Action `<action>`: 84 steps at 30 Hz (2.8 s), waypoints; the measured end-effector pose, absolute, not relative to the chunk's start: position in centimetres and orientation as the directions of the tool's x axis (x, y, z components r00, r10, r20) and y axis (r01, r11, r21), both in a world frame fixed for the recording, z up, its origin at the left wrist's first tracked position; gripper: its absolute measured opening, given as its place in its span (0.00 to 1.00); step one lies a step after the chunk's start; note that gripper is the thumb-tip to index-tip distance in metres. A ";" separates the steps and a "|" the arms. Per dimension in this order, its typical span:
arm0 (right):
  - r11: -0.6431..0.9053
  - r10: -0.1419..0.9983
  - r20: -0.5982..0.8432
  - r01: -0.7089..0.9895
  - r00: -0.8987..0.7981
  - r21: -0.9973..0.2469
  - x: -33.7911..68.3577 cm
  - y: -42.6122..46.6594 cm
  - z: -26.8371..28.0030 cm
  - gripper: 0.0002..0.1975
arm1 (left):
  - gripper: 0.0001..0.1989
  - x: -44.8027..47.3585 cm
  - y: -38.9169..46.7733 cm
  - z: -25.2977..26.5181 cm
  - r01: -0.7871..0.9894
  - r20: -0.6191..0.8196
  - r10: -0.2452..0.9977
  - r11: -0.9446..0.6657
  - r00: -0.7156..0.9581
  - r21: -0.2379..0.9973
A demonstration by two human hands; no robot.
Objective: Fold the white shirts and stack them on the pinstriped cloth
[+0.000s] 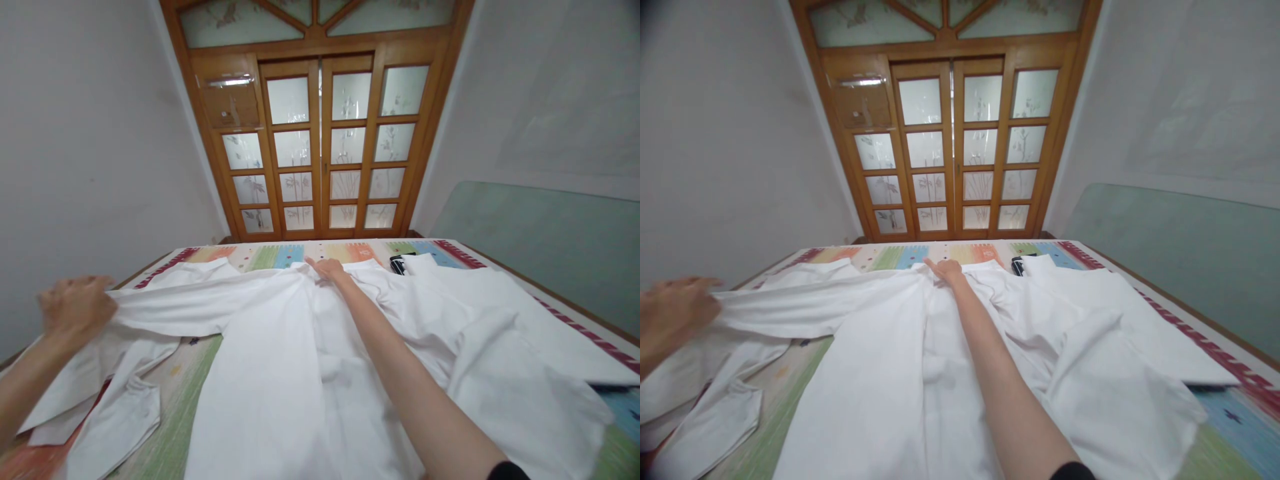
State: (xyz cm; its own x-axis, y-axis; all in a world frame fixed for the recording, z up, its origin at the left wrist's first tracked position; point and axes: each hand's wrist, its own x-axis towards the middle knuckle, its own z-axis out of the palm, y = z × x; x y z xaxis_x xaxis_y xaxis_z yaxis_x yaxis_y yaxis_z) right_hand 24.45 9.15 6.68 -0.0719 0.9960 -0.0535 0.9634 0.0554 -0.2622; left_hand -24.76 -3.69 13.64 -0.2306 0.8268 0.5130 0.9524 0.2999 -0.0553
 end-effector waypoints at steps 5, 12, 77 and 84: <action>0.056 0.995 -0.069 0.976 -0.072 -0.212 24.2 9.1 6.1 0.42 | 0.18 -13.7 -1.5 11.8 0.982 0.488 0.852 -0.169 0.188 -0.083; 0.040 0.999 0.001 0.992 -0.040 -0.117 23.3 8.0 5.7 0.29 | 0.20 -1.2 2.7 6.1 0.858 0.259 0.839 -0.510 0.479 0.063; 0.084 0.990 0.125 0.981 -0.062 -0.173 34.3 2.1 9.3 0.10 | 0.20 3.5 2.4 3.6 0.884 0.098 0.914 -0.406 0.395 0.230; 0.000 0.935 0.354 0.996 0.032 -0.089 47.0 -11.2 7.9 0.12 | 0.30 4.2 -4.2 3.0 0.860 -0.024 0.893 -0.425 0.449 0.281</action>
State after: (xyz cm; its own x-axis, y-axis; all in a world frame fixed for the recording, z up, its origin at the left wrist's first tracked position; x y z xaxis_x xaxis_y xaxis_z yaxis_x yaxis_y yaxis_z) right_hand 46.95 -11.17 7.88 0.0316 0.9346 0.3544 0.9960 0.0002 -0.0893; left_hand 4.21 -4.18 2.98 0.4490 0.8932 -0.0236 0.8605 -0.4251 0.2809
